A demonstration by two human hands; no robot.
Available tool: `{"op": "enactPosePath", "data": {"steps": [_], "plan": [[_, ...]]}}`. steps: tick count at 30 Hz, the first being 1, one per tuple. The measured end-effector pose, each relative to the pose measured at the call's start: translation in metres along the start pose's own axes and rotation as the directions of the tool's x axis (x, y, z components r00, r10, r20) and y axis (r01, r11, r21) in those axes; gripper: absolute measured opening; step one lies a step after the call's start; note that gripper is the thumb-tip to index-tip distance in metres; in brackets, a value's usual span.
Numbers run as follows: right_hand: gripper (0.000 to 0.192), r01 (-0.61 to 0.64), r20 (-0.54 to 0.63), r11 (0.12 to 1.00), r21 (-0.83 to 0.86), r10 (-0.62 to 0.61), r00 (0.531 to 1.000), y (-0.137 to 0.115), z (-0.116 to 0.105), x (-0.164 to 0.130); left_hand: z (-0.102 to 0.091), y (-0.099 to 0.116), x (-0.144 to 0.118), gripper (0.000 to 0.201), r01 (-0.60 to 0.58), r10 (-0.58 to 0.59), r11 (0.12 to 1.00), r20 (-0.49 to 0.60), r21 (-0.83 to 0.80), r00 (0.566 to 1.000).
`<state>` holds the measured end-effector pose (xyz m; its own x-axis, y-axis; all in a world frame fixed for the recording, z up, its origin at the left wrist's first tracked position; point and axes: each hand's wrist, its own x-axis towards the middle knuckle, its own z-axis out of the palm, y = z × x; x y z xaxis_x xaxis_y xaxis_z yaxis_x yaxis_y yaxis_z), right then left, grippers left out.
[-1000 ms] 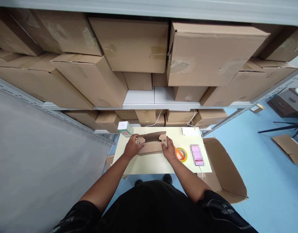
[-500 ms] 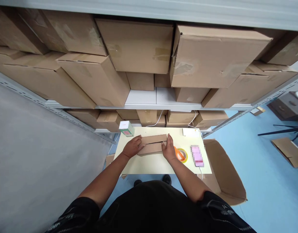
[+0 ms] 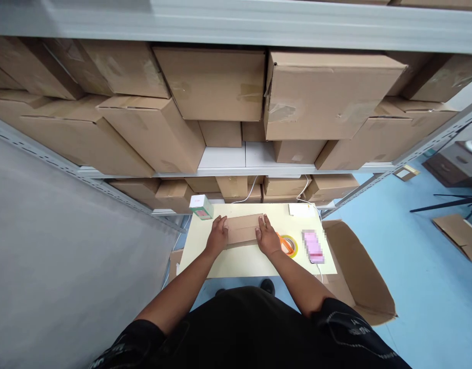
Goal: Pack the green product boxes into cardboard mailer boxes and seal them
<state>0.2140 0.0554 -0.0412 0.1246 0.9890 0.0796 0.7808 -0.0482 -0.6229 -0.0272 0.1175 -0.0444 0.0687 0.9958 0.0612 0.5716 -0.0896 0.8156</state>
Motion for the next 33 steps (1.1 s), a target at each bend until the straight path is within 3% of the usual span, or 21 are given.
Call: {"op": "enactPosePath", "data": {"steps": [7, 11, 14, 17, 20, 22, 27, 30, 33], "plan": [[0.062, -0.022, 0.092, 0.999, 0.034, 0.019, 0.996, 0.004, -0.002, 0.001, -0.006, 0.009, -0.003, 0.045, -0.098, 0.101, 0.983, -0.013, 0.157, 0.995], [0.060, 0.001, 0.062, 0.999, 0.051, -0.004, 0.998, 0.009, 0.001, 0.004, -0.010, 0.025, -0.003, 0.038, -0.247, 0.259, 0.907, 0.011, 0.340, 0.966], [0.059, 0.029, 0.050, 0.997, 0.077, -0.033, 0.998, 0.011, -0.001, 0.009, -0.010, 0.033, -0.003, 0.035, -0.284, 0.284, 0.861, 0.064, 0.421, 0.957], [0.057, 0.078, 0.049, 0.981, 0.177, -0.088, 0.995, 0.019, -0.013, 0.014, -0.006, 0.034, -0.004, 0.036, -0.293, 0.303, 0.856, 0.046, 0.425, 0.952], [0.047, 0.060, -0.007, 0.972, 0.228, -0.060, 0.998, 0.042, -0.032, 0.009, -0.002, 0.031, -0.007, 0.036, -0.285, 0.307, 0.869, 0.011, 0.405, 0.952], [0.038, 0.018, -0.021, 0.992, 0.125, -0.015, 1.000, 0.065, -0.042, -0.006, -0.001, 0.029, -0.009, 0.036, -0.280, 0.302, 0.878, 0.005, 0.388, 0.953], [0.031, 0.072, 0.157, 0.969, -0.238, -0.035, 0.987, 0.121, -0.037, -0.059, 0.000, 0.028, -0.010, 0.036, -0.273, 0.291, 0.894, 0.001, 0.355, 0.957], [0.037, 0.037, 0.186, 0.921, -0.387, 0.038, 0.982, 0.132, -0.023, -0.073, -0.001, 0.028, -0.009, 0.037, -0.263, 0.276, 0.905, 0.010, 0.335, 0.961], [0.031, -0.015, 0.178, 0.893, -0.449, 0.106, 0.978, 0.128, -0.009, -0.070, -0.001, 0.027, -0.008, 0.038, -0.251, 0.259, 0.910, 0.019, 0.330, 0.966]]}}
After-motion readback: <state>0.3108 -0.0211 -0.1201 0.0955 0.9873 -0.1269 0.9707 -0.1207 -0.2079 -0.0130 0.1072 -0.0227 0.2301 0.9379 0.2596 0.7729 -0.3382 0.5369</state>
